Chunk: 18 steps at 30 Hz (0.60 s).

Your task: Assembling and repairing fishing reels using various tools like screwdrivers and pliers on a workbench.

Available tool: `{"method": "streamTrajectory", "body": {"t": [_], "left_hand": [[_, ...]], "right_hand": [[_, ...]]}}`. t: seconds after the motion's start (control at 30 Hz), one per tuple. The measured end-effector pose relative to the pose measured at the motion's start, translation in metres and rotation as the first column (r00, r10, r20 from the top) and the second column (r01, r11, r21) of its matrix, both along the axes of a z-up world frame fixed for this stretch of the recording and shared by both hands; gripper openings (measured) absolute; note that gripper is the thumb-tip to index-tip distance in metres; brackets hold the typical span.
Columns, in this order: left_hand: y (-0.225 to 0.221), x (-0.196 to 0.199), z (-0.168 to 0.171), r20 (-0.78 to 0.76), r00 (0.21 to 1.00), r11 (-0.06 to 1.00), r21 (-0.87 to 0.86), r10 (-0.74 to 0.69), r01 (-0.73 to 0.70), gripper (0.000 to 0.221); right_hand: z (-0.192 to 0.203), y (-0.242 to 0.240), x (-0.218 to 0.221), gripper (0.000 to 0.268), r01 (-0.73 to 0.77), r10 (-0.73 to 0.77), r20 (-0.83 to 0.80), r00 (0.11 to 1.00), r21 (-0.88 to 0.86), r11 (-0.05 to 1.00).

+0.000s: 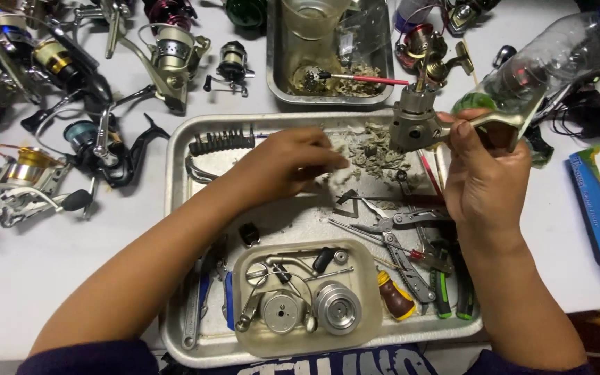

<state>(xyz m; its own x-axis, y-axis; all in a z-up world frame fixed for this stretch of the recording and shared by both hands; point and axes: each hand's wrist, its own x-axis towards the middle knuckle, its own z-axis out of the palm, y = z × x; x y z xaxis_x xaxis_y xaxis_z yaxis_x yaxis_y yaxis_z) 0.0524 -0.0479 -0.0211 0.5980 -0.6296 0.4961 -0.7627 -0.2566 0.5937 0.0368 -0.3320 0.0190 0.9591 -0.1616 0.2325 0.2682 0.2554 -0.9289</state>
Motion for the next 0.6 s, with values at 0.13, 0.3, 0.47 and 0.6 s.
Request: {"method": "streamTrajectory", "body": {"t": [0.13,0.3,0.47,0.6], "left_hand": [[-0.049,0.019,0.001,0.167,0.981,0.994,0.049,-0.102,0.095,0.017],[-0.092,0.024,-0.004,0.254,0.951,0.956,0.275,-0.178,0.105,0.027],[-0.080,0.008,0.003,0.236,0.965,0.926,0.376,-0.111,0.015,0.050],[-0.038,-0.009,0.023,-0.058,0.997,0.982,0.189,0.040,-0.028,0.030]], "right_hand": [[0.003,-0.005,0.000,0.011,0.038,-0.038,-0.026,0.999,0.018,0.999],[0.009,-0.005,-0.001,0.011,0.004,-0.004,-0.010,1.000,0.054,0.999],[0.011,0.002,0.004,0.013,-0.006,0.008,-0.051,0.999,0.045,0.999],[0.015,0.011,0.007,0.017,-0.087,0.093,-0.074,0.993,0.084,0.993]]}}
